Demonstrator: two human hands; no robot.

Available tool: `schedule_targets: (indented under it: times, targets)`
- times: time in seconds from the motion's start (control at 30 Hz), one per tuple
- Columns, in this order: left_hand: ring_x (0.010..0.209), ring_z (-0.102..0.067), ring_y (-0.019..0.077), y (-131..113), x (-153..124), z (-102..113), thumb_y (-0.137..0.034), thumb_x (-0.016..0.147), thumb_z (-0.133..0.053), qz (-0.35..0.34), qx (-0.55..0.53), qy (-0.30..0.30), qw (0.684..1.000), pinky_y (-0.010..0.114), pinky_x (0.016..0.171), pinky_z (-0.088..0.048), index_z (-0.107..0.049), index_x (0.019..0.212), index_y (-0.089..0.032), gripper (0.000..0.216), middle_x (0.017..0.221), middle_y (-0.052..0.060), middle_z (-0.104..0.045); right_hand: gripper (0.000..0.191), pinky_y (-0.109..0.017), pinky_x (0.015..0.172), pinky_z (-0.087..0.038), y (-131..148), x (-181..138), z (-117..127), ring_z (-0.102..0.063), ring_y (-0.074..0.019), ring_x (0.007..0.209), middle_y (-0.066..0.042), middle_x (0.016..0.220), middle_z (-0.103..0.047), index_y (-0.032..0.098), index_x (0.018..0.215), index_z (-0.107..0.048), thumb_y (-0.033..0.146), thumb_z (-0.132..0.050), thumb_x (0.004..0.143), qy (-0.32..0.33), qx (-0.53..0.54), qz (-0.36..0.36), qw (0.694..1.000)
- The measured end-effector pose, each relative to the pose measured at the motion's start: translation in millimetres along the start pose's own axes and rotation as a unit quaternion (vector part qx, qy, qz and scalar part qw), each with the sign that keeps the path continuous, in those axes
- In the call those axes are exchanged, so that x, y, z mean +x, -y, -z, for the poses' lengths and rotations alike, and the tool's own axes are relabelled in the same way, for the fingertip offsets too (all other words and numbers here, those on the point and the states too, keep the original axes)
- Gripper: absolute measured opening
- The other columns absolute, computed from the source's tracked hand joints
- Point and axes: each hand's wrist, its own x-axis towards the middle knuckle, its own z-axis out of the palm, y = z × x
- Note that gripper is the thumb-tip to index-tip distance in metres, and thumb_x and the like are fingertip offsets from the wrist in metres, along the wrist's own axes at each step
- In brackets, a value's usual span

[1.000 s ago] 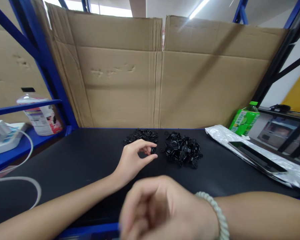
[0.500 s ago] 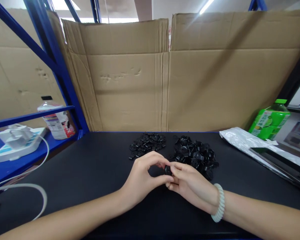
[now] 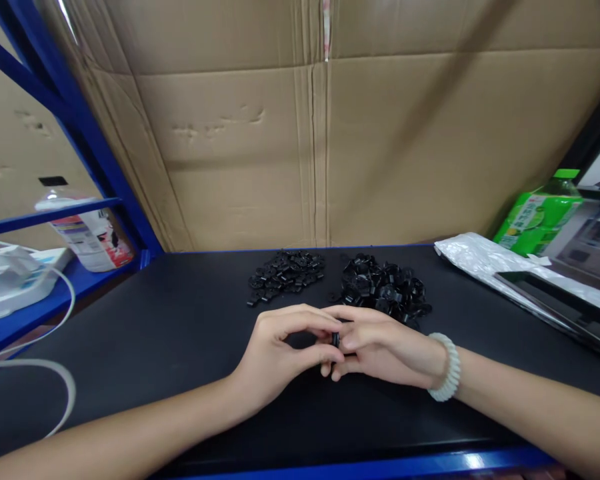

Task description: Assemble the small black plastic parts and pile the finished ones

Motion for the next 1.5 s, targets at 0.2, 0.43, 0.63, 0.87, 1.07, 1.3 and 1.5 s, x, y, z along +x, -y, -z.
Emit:
schedule_targets:
  times: [0.2,0.43,0.63,0.87,1.07,1.3,1.5]
  targets:
    - [0.075,-0.067,0.0176,-1,0,-3,-0.01,0.064,-0.078,-0.018,0.009,0.013,1.0,0.025,0.071,-0.053,-0.075,0.086,-0.016,0.022,0.085,0.007,-0.073,0.026,-0.033,0.075,-0.045,-2,2,-2,-0.062,-0.0158,0.075,-0.002,0.078,-0.058,0.014,0.093,-0.053,0.003,-0.05,0.07,0.021,-0.009,-0.017,1.0]
    - [0.078,-0.067,0.0189,-8,2,-5,-0.014,0.066,-0.077,0.007,-0.003,0.008,1.0,0.027,0.071,-0.054,-0.075,0.083,-0.016,0.018,0.086,0.008,-0.072,0.035,-0.033,0.072,-0.046,-1,5,-1,-0.06,-0.0142,0.072,-0.003,0.086,-0.057,0.013,0.093,-0.054,-0.002,-0.045,0.062,0.045,-0.005,0.0,0.999]
    - [0.081,-0.067,0.0194,-8,2,-5,-0.015,0.065,-0.078,0.042,-0.011,0.006,0.999,0.027,0.071,-0.056,-0.073,0.087,-0.015,0.023,0.091,0.008,-0.072,0.037,-0.033,0.072,-0.047,-2,5,-1,-0.06,-0.0148,0.072,-0.005,0.087,-0.056,0.012,0.097,-0.055,0.001,-0.044,0.064,0.059,-0.009,0.012,0.998]
    - [0.079,-0.067,0.0186,-11,4,-5,-0.016,0.064,-0.079,0.018,0.024,0.034,0.999,0.027,0.073,-0.053,-0.074,0.08,-0.016,0.017,0.085,0.006,-0.073,0.039,-0.036,0.075,-0.048,-4,7,-2,-0.061,-0.0157,0.073,-0.005,0.088,-0.057,0.011,0.092,-0.056,0.001,-0.042,0.056,0.05,0.0,-0.003,0.999]
    - [0.063,-0.059,0.0122,-11,2,-7,-0.01,0.064,-0.076,0.036,0.04,0.051,0.997,0.022,0.058,-0.05,-0.071,0.079,-0.013,0.016,0.083,0.006,-0.067,0.037,-0.031,0.072,-0.049,-6,8,-3,-0.058,-0.0125,0.07,-0.002,0.085,-0.056,0.013,0.084,-0.055,-0.001,-0.042,0.052,0.043,0.005,-0.004,0.999]
    - [0.074,-0.061,0.0129,-17,4,-5,-0.006,0.072,-0.064,0.035,0.002,0.077,0.996,0.022,0.065,-0.053,-0.065,0.075,-0.013,0.007,0.087,0.005,-0.061,0.03,-0.029,0.068,-0.048,-8,8,-1,-0.058,-0.0116,0.069,-0.002,0.085,-0.056,0.013,0.084,-0.054,-0.001,-0.046,0.059,0.054,0.009,0.004,0.999]
    - [0.059,-0.057,0.0088,-14,2,-5,-0.01,0.068,-0.072,0.076,-0.02,0.062,0.995,0.024,0.064,-0.054,-0.063,0.084,-0.013,0.019,0.085,0.003,-0.063,0.027,-0.029,0.067,-0.047,-1,5,-5,-0.056,-0.0103,0.065,0.0,0.08,-0.054,0.015,0.081,-0.051,-0.001,-0.048,0.059,0.052,0.004,0.002,0.999]
